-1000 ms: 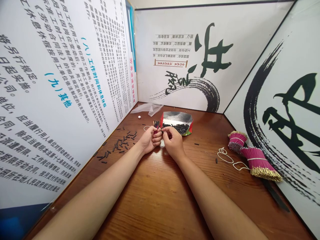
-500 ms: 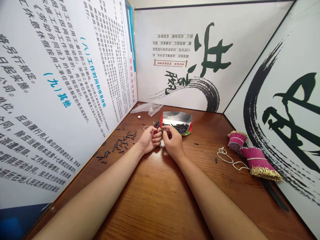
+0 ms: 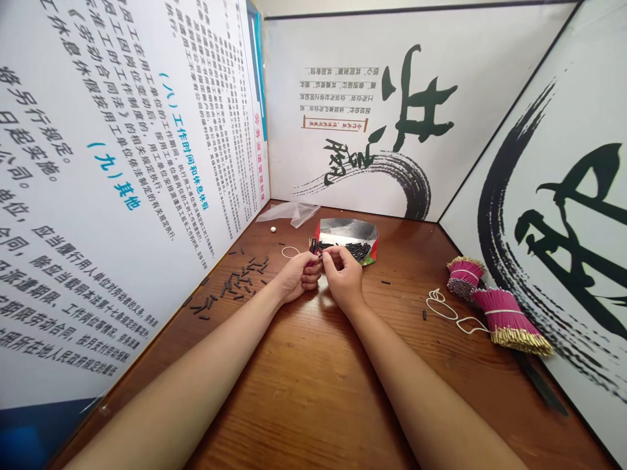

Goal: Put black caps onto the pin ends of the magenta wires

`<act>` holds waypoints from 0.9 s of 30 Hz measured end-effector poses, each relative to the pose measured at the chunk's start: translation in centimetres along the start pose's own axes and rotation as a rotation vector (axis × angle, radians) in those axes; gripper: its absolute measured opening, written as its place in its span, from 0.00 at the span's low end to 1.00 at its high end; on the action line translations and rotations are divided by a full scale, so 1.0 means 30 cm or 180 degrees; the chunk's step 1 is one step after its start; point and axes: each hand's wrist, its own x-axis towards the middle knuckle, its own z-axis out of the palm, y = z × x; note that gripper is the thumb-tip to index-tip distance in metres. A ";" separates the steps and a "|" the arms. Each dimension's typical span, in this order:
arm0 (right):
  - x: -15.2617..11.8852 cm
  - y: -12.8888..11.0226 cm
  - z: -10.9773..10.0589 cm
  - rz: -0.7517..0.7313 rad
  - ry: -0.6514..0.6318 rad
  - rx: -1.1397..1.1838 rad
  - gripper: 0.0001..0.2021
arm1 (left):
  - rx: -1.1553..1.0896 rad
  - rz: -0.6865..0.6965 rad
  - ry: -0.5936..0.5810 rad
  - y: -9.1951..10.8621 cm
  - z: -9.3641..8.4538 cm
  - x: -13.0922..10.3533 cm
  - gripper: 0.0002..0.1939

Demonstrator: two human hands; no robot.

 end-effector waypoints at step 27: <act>0.004 -0.005 -0.001 -0.0154 0.0217 -0.0155 0.08 | -0.0082 0.0002 -0.0082 -0.004 -0.012 0.005 0.08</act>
